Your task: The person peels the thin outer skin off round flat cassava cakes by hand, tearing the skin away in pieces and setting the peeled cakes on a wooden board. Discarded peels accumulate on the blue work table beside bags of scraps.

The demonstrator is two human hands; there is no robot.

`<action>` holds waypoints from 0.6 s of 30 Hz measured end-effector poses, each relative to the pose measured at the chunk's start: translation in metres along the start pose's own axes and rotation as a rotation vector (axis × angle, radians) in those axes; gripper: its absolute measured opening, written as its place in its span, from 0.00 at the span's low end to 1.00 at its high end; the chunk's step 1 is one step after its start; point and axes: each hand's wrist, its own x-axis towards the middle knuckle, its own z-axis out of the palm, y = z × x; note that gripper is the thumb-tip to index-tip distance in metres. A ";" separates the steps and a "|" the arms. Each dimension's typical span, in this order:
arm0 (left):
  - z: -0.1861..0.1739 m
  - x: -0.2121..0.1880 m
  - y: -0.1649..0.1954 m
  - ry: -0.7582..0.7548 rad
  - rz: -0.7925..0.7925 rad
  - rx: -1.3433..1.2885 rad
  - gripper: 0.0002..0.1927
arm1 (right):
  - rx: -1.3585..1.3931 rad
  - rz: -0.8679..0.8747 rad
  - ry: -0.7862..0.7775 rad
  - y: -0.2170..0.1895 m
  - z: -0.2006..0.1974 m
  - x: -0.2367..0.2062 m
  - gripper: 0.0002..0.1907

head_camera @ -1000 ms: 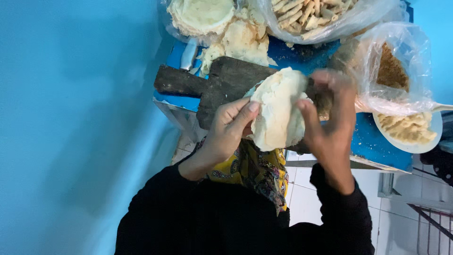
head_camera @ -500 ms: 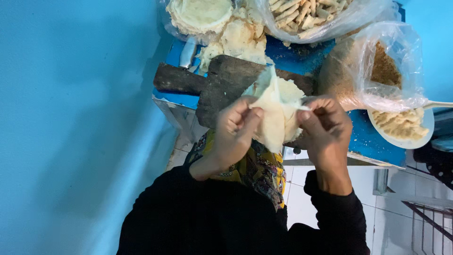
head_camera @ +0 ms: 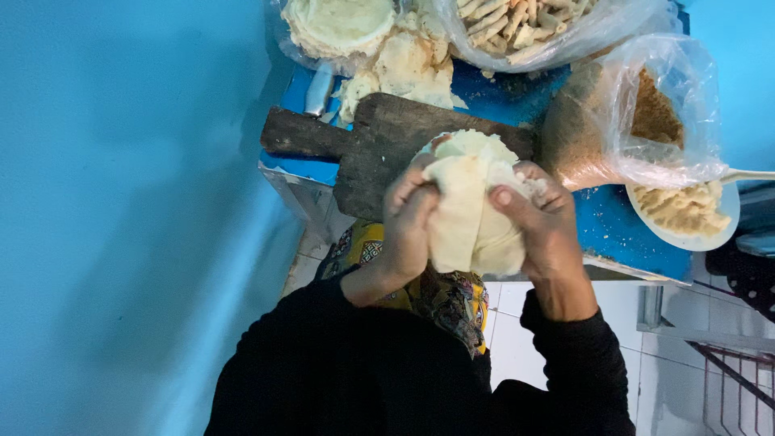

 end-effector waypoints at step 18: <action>-0.075 -0.024 0.119 -0.268 0.045 1.091 0.20 | -0.007 -0.028 -0.041 -0.038 -0.017 0.027 0.12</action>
